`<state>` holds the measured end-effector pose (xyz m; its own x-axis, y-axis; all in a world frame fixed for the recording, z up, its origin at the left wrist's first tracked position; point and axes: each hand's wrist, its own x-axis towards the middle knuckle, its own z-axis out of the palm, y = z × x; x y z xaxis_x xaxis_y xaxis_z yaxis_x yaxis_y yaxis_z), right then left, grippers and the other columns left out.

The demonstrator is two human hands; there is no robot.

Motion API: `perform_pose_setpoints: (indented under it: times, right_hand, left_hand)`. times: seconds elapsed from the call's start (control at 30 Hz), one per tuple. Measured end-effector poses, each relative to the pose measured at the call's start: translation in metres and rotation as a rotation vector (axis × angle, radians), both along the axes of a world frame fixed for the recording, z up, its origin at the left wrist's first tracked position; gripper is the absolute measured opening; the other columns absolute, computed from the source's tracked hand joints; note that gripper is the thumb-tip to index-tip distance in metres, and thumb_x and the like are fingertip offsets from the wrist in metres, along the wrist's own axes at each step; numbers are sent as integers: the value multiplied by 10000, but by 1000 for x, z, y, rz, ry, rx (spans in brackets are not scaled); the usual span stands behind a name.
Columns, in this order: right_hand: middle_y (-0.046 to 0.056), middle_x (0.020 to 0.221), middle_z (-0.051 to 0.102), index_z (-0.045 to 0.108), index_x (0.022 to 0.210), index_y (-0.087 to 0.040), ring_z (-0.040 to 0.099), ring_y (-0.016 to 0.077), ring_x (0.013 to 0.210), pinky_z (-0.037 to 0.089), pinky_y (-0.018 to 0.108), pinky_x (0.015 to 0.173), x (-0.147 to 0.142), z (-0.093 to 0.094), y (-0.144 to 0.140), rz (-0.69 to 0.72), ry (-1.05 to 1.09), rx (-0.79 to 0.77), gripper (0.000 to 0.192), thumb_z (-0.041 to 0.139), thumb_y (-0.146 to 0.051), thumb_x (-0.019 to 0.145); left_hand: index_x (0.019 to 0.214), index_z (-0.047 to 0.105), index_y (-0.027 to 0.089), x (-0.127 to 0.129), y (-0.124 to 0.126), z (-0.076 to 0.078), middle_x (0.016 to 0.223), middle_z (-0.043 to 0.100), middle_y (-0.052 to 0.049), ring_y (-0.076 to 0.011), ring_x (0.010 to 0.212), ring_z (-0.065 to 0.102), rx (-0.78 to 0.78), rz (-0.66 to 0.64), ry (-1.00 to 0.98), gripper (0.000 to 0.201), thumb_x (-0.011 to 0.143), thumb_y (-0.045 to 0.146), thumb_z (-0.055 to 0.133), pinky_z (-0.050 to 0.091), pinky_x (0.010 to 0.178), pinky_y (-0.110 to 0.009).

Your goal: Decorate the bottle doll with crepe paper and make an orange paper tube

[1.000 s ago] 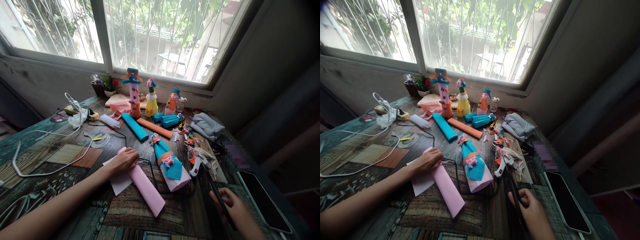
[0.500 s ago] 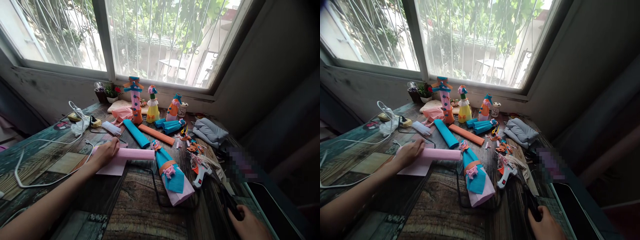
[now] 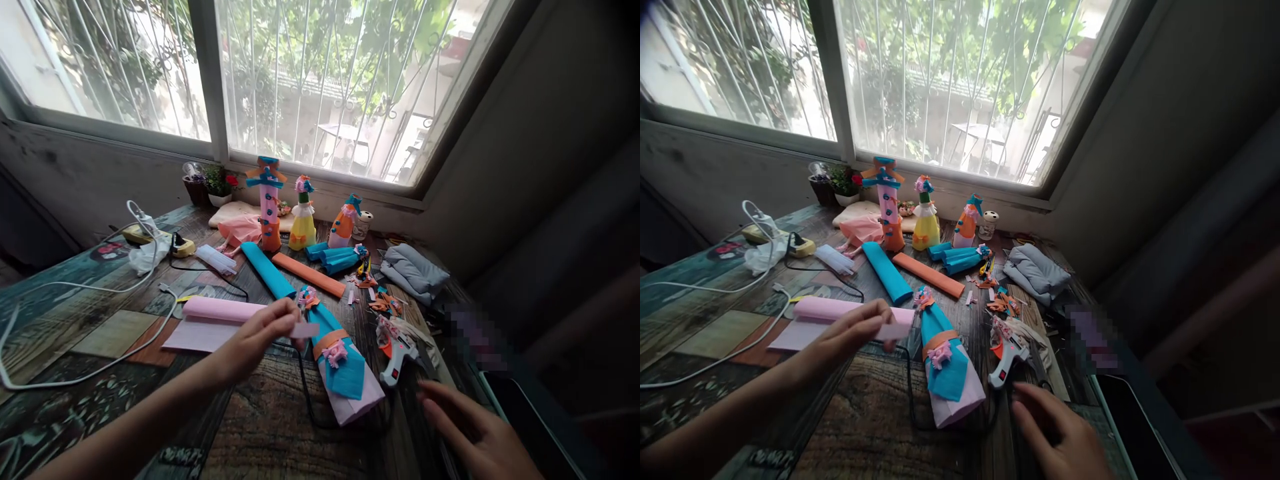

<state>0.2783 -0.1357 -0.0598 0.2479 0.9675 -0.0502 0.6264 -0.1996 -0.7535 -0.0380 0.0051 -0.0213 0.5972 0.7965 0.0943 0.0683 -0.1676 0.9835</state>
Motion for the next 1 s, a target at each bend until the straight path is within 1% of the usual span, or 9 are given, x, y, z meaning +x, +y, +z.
perform_pose_setpoints:
  times: [0.07, 0.13, 0.27, 0.37, 0.47, 0.6, 0.7, 0.83, 1.0]
  right_hand:
    - [89, 1026, 721, 655, 1139, -249, 695, 230, 843, 565, 295, 753, -34, 20, 16, 183, 296, 130, 414, 650, -445, 774]
    - [87, 1056, 685, 598, 1202, -270, 672, 208, 825, 558, 293, 715, -64, 38, 31, 307, 545, 219, 474, 679, -436, 766]
    - [6, 837, 646, 654, 998, -255, 571, 114, 634, 475, 197, 568, -104, 66, 48, 297, 789, 271, 414, 816, -365, 634]
    - [-34, 690, 597, 658, 776, -222, 521, 89, 610, 430, 170, 576, -117, 81, 55, 269, 789, 303, 185, 793, -297, 675]
    - [-45, 640, 565, 633, 686, -209, 494, 81, 588, 406, 167, 560, -123, 90, 61, 216, 786, 384, 141, 753, -274, 721]
    - [-51, 683, 566, 619, 752, -242, 494, 83, 571, 417, 177, 550, -124, 90, 70, 269, 742, 478, 72, 682, -246, 786]
    - [-45, 685, 552, 611, 782, -255, 511, 102, 607, 435, 193, 588, -124, 85, 74, 317, 629, 519, 50, 621, -228, 823]
    - [-32, 687, 531, 592, 779, -246, 519, 125, 630, 446, 216, 589, -122, 78, 76, 322, 542, 503, 59, 591, -219, 832]
    - [-19, 739, 600, 612, 850, -257, 583, 144, 685, 483, 220, 616, -116, 74, 80, 336, 494, 481, 78, 607, -188, 816]
  left_hand:
    - [803, 454, 193, 17, -16, 16, 716, 507, 12, -143, 698, 500, -15, -123, -66, 234, 914, 387, 383, 418, 675, -250]
    - [807, 460, 193, 29, -27, 30, 740, 477, 19, -134, 691, 457, 66, -131, 12, 239, 930, 386, 392, 386, 645, -240]
    - [815, 460, 198, 41, -34, 48, 745, 454, 31, -129, 677, 428, 238, -92, 110, 222, 946, 351, 365, 345, 618, -249]
    - [792, 456, 201, 41, -33, 56, 757, 477, 35, -126, 701, 438, 276, -58, 74, 197, 940, 309, 382, 347, 634, -244]
    - [795, 478, 201, 40, -31, 63, 767, 501, 35, -121, 724, 465, 245, -44, -32, 182, 935, 297, 411, 376, 662, -229]
    - [876, 544, 210, 37, -25, 65, 827, 555, 27, -126, 802, 526, 137, -67, -162, 78, 895, 283, 523, 423, 723, -214]
    - [848, 575, 210, 34, -19, 61, 816, 577, 24, -128, 802, 544, 112, -46, -171, 67, 884, 261, 551, 434, 728, -215]
    - [827, 604, 208, 31, -13, 57, 805, 587, 11, -142, 786, 557, 68, -64, -155, 102, 883, 277, 554, 452, 721, -239]
    - [845, 647, 230, 36, -12, 53, 795, 623, 18, -136, 775, 589, 12, -7, -182, 66, 861, 270, 596, 467, 712, -222]
